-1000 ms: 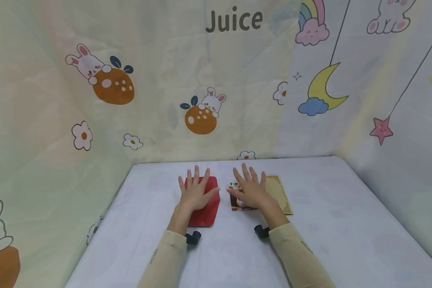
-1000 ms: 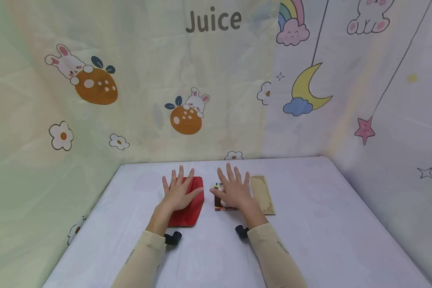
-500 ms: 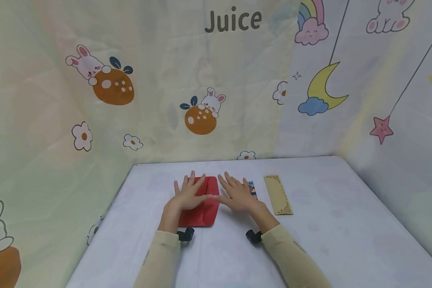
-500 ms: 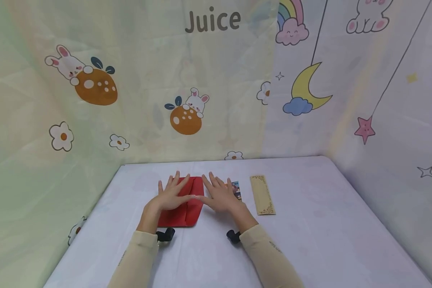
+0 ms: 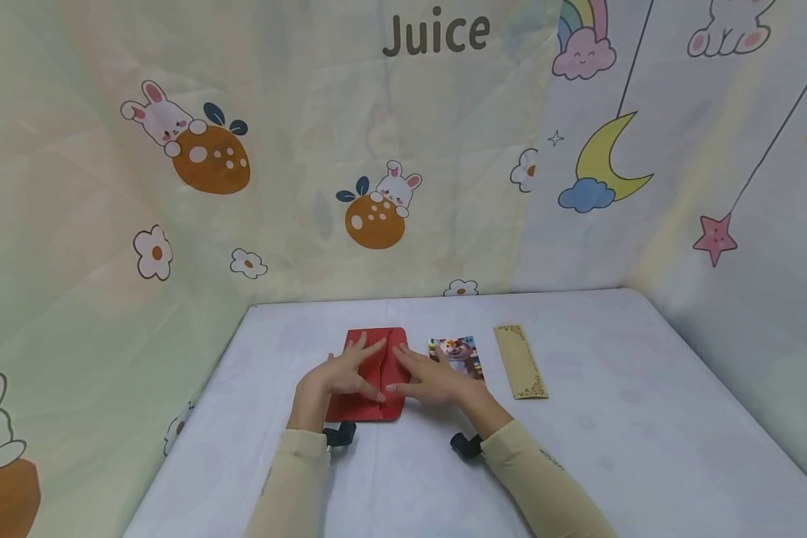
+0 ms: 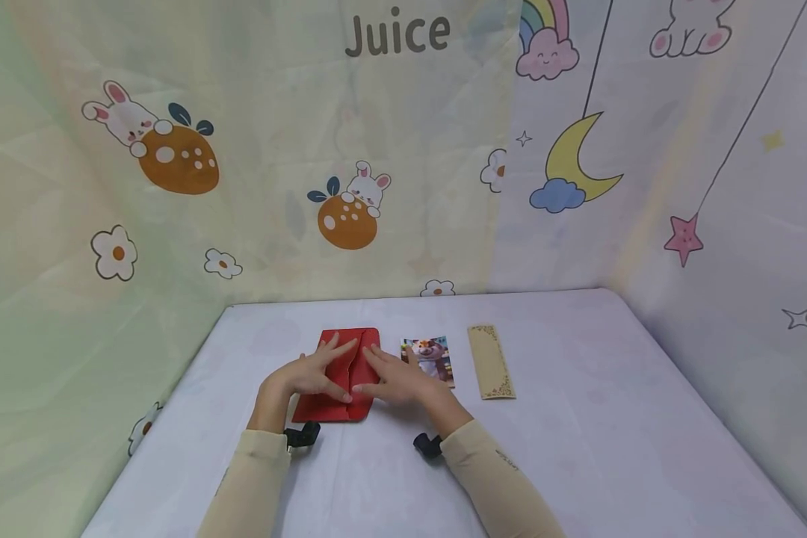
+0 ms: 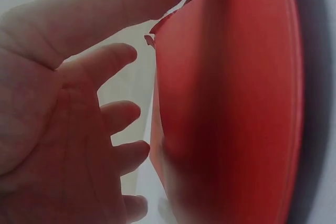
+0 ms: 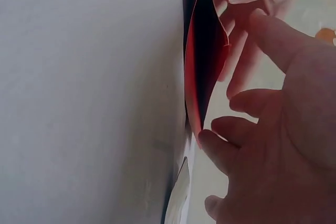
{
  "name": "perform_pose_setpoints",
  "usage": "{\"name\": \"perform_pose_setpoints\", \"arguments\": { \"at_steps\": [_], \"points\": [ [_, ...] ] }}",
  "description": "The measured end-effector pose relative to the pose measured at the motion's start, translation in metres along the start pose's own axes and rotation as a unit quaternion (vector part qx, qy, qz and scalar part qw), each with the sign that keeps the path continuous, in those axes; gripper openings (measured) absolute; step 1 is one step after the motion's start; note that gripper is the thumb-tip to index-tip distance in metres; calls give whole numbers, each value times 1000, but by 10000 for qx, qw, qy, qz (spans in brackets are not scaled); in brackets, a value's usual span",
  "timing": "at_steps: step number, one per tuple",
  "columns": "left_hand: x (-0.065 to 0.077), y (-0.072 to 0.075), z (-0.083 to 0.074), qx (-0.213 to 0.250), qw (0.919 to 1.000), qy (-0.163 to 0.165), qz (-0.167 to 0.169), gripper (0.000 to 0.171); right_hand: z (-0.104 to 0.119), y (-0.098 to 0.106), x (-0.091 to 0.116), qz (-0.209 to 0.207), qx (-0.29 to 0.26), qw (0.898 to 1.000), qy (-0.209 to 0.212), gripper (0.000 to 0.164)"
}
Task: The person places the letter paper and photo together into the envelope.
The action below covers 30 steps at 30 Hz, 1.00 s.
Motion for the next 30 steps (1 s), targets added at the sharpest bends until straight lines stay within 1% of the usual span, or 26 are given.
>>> {"name": "perform_pose_setpoints", "arguments": {
  "at_steps": [3,7,10,13,17,20,23,26,30],
  "points": [
    [1,0,2,45,9999,119,106,112,0,-2,0,136,-31,9999,29,90],
    [3,0,5,179,9994,204,222,109,0,-3,1,280,104,9995,100,87],
    [3,-1,6,188,9993,223,234,106,1,-4,2,344,241,9990,158,85],
    [2,-2,6,110,9995,203,233,104,2,-5,2,362,316,9987,165,82],
    [1,-4,2,-11,9997,60,246,103,2,-7,1,343,453,9983,93,79],
    [0,-5,0,-36,9997,56,238,102,2,-7,2,302,573,9979,70,78],
    [-1,-7,-2,-96,9996,125,246,97,2,-6,2,261,632,9976,56,76],
    [-3,-8,-5,-144,9996,174,196,91,2,-4,3,239,630,9977,27,75],
    [-8,-12,-7,-201,9997,106,-52,83,3,-1,3,248,568,9981,-40,76]
  ]
}}
Point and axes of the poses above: each hand's wrist, its own x-axis away from the middle knuckle, its own y-axis out of the back of the hand, z = x × y, the point moved 1 cm from there along -x, towards the middle knuckle, and after that the axes turned 7 degrees about -y, right-handed, at the moved point
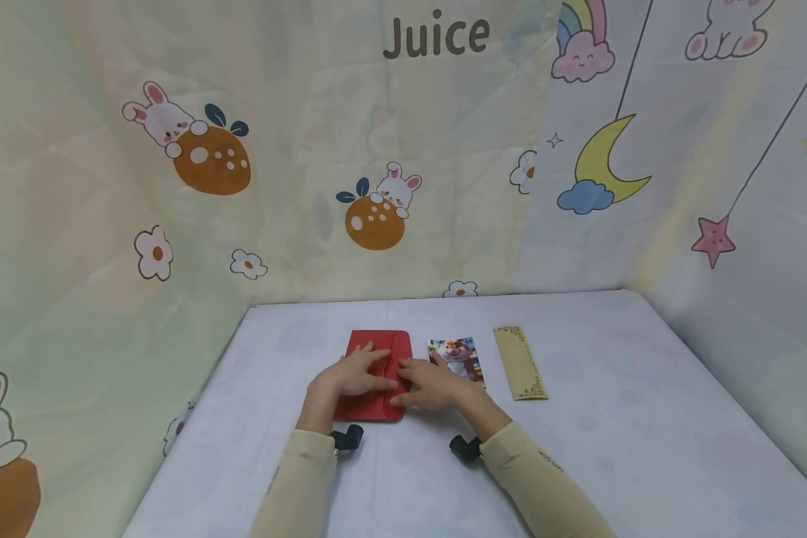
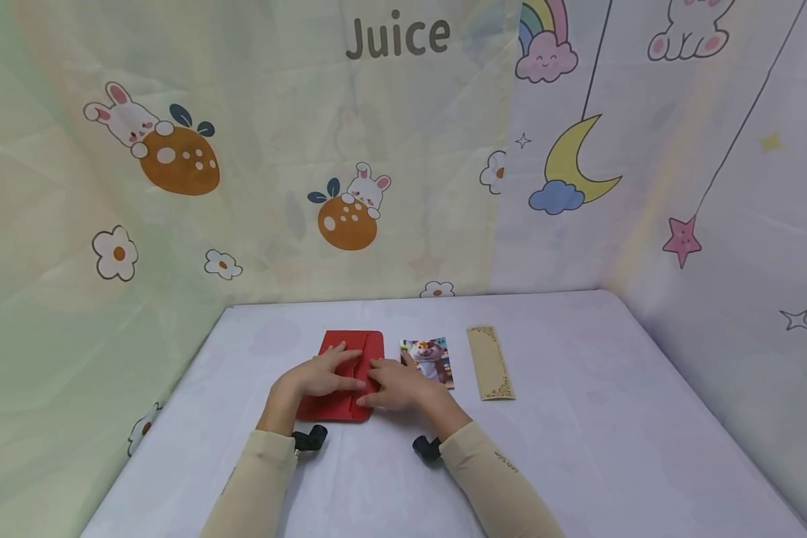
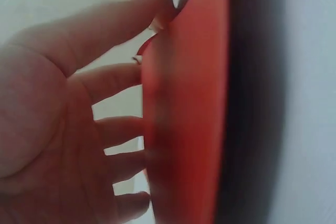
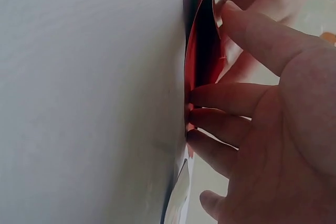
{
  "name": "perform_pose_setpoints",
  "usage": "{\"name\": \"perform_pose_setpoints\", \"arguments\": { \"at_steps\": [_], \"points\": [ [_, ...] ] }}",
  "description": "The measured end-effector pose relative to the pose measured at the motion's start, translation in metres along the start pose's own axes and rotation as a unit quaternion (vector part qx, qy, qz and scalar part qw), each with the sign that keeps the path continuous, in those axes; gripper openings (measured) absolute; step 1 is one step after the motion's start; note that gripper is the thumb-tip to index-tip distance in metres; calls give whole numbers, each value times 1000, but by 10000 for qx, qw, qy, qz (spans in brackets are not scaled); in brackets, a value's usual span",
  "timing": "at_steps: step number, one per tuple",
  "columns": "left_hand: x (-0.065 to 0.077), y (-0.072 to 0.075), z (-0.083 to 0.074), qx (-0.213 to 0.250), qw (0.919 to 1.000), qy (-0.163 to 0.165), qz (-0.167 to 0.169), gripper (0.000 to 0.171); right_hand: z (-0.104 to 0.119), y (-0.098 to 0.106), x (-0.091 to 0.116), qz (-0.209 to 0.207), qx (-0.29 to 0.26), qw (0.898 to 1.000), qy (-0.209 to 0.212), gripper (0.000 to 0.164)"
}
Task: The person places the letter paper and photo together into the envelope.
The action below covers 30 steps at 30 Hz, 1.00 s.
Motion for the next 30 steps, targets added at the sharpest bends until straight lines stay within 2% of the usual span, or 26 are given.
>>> {"name": "perform_pose_setpoints", "arguments": {
  "at_steps": [5,9,11,14,18,21,25,30],
  "points": [
    [-4,-2,-1,-76,9997,-117,-204,78,0,2,1,17,-20,10000,-16,76],
    [-4,-1,-2,106,9994,-231,-222,74,0,2,1,21,-52,10000,16,76],
    [-4,-1,-2,205,9992,-279,-211,65,0,3,1,44,-66,10000,1,76],
    [-4,0,-3,249,9991,-279,-189,42,0,2,1,76,-27,10000,-11,77],
    [-4,1,-4,59,9991,-323,-250,14,0,3,2,138,50,9999,-21,78],
    [-4,3,-6,-59,9988,-372,-327,4,1,4,3,143,91,9998,-37,78],
    [-3,5,-7,19,9987,-331,-398,5,1,3,2,110,129,9998,-52,79],
    [-1,6,-4,160,9981,-414,-421,17,1,2,1,94,190,9998,-56,77]
  ]
}}
Point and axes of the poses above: each hand's wrist, its own x-axis away from the middle knuckle, its own y-axis out of the back of the hand, z = x × y, the point moved 1 cm from there along -x, towards the middle knuckle, and after that the axes turned 7 degrees about -y, right-handed, at the moved point
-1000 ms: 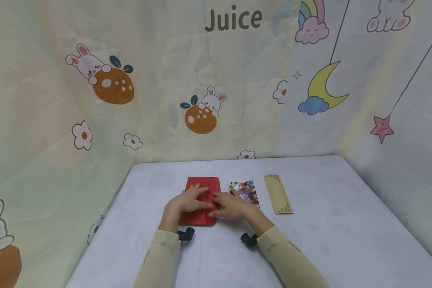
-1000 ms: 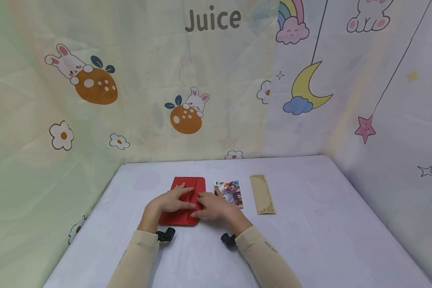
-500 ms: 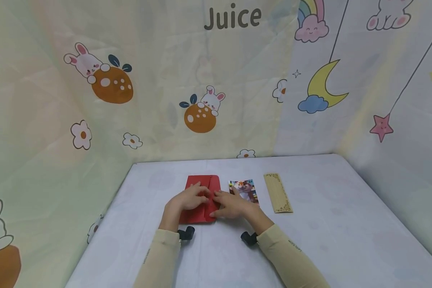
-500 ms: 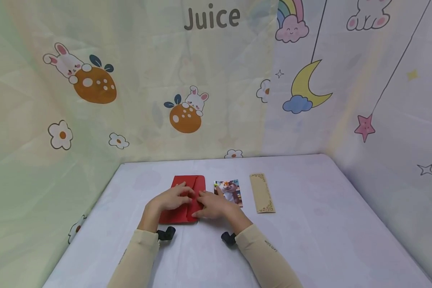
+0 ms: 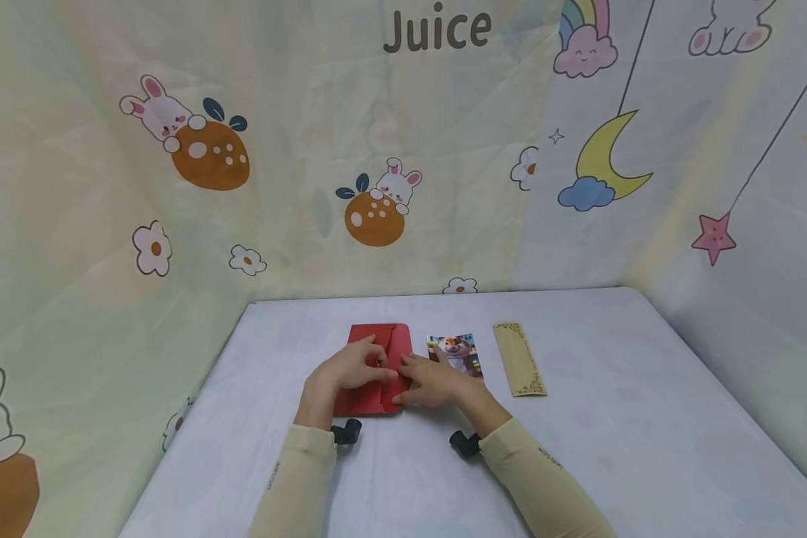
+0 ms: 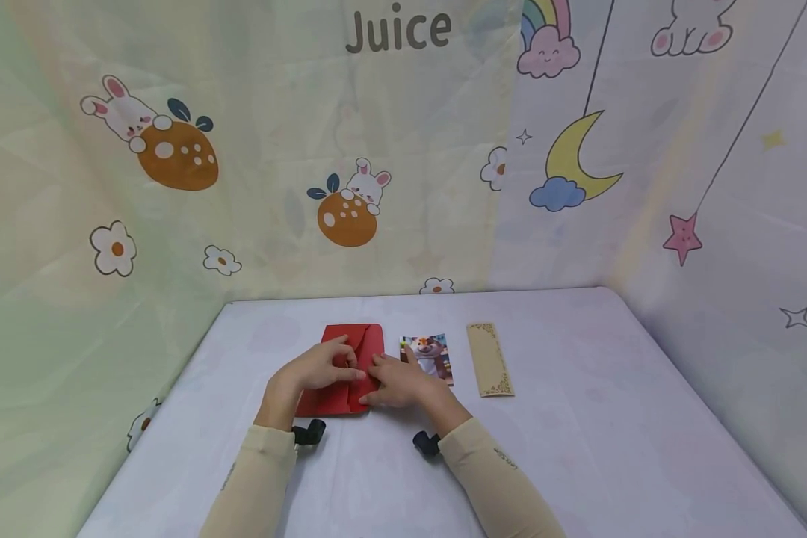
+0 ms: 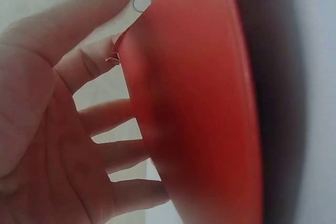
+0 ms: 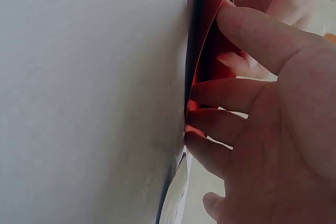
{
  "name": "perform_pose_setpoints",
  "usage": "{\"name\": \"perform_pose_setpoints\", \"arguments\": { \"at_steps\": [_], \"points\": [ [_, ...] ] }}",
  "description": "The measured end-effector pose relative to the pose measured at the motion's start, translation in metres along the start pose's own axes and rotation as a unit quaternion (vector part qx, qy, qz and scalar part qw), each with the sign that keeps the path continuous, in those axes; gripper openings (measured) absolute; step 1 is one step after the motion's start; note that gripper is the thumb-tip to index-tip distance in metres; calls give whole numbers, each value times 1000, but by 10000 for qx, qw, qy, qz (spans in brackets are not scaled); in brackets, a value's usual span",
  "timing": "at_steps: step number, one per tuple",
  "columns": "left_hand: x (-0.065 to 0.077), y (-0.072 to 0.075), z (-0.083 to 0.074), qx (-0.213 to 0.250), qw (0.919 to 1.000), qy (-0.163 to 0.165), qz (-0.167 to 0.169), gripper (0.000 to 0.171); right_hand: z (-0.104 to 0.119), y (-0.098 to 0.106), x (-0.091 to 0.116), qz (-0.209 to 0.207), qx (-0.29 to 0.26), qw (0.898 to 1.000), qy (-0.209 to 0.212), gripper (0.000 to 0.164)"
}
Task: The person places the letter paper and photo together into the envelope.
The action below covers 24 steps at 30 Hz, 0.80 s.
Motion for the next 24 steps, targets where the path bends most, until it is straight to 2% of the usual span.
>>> {"name": "perform_pose_setpoints", "arguments": {
  "at_steps": [6,10,17,24],
  "points": [
    [3,3,1,188,9998,40,102,31,0,1,0,-33,249,9997,30,73],
    [5,6,2,326,9992,99,201,33,-1,3,1,-29,199,9998,46,71],
    [7,10,6,478,9982,-2,356,34,-3,6,1,-107,181,9998,68,69],
    [9,12,6,585,9973,47,444,40,-3,6,3,-15,138,9999,10,71]
  ]
}}
Point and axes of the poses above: each hand's wrist, its own x-axis away from the middle knuckle, its own y-axis out of the back of the hand, z = x × y, the point moved 1 cm from there along -x, towards the middle knuckle, and after that the axes turned 7 degrees about -y, right-handed, at the moved point
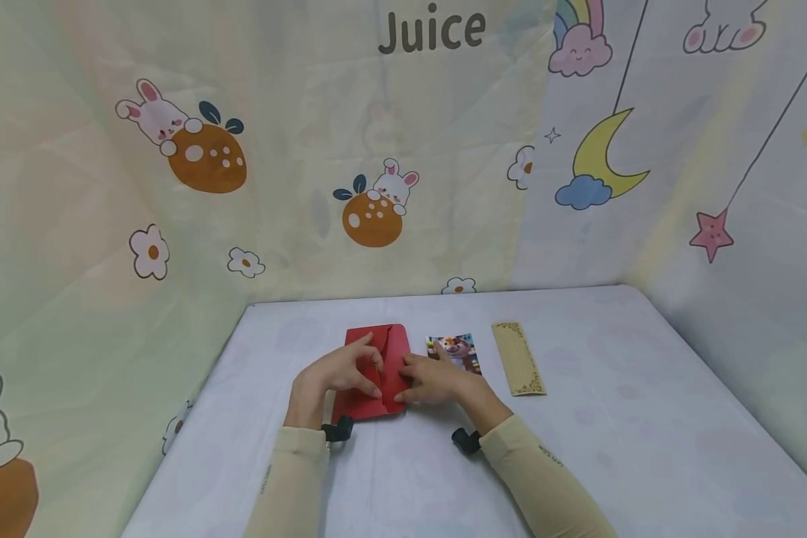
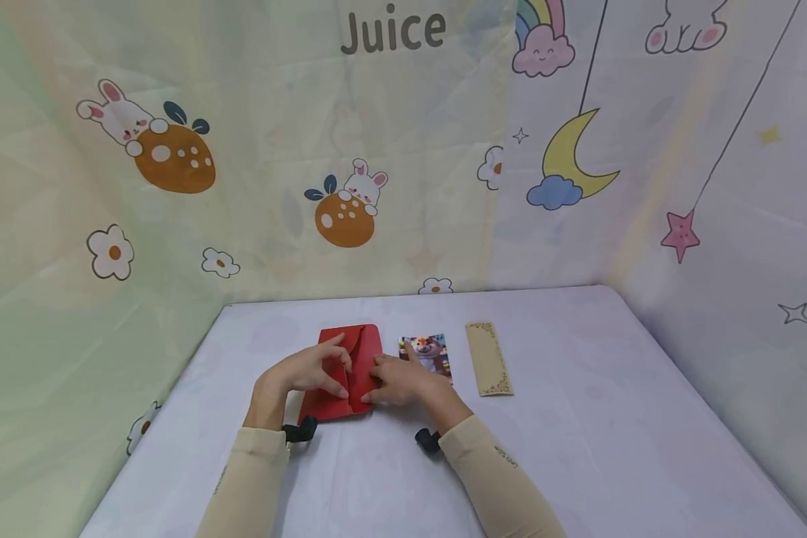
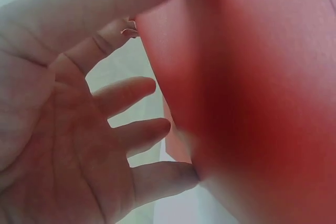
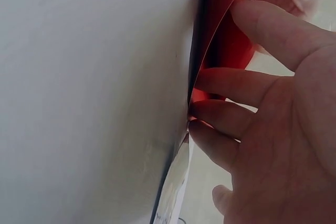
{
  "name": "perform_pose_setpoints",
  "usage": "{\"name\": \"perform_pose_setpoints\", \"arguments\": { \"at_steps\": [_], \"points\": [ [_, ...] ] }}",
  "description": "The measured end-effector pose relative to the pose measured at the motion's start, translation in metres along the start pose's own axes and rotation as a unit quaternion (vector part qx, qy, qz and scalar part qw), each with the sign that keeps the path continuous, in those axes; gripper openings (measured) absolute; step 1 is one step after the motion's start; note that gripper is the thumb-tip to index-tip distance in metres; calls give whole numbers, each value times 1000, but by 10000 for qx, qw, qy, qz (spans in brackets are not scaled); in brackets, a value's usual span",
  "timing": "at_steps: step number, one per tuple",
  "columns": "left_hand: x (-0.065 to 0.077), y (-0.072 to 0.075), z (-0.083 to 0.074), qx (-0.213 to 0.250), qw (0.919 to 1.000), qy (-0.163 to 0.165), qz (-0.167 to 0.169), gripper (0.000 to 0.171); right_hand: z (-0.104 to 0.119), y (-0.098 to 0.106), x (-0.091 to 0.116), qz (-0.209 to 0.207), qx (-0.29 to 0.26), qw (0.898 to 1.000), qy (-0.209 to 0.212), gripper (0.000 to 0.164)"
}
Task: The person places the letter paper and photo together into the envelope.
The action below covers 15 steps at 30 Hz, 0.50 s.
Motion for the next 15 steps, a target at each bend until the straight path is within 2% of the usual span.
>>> {"name": "perform_pose_setpoints", "arguments": {
  "at_steps": [5,11,15],
  "points": [
    [0,1,1,19,9999,-94,-30,39,-1,0,0,8,27,10000,28,70],
    [-1,1,1,111,9990,-369,-222,36,-1,2,1,1,109,9999,24,67],
    [-2,0,1,147,9985,-435,-308,36,-2,4,3,-37,158,9999,41,64]
  ]
}}
Point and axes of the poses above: each hand's wrist, its own x-axis away from the middle knuckle, its own y-axis out of the back of the hand, z = x × y, the point moved 1 cm from there along -x, towards the middle knuckle, and after that the axes turned 7 degrees about -y, right-handed, at the moved point
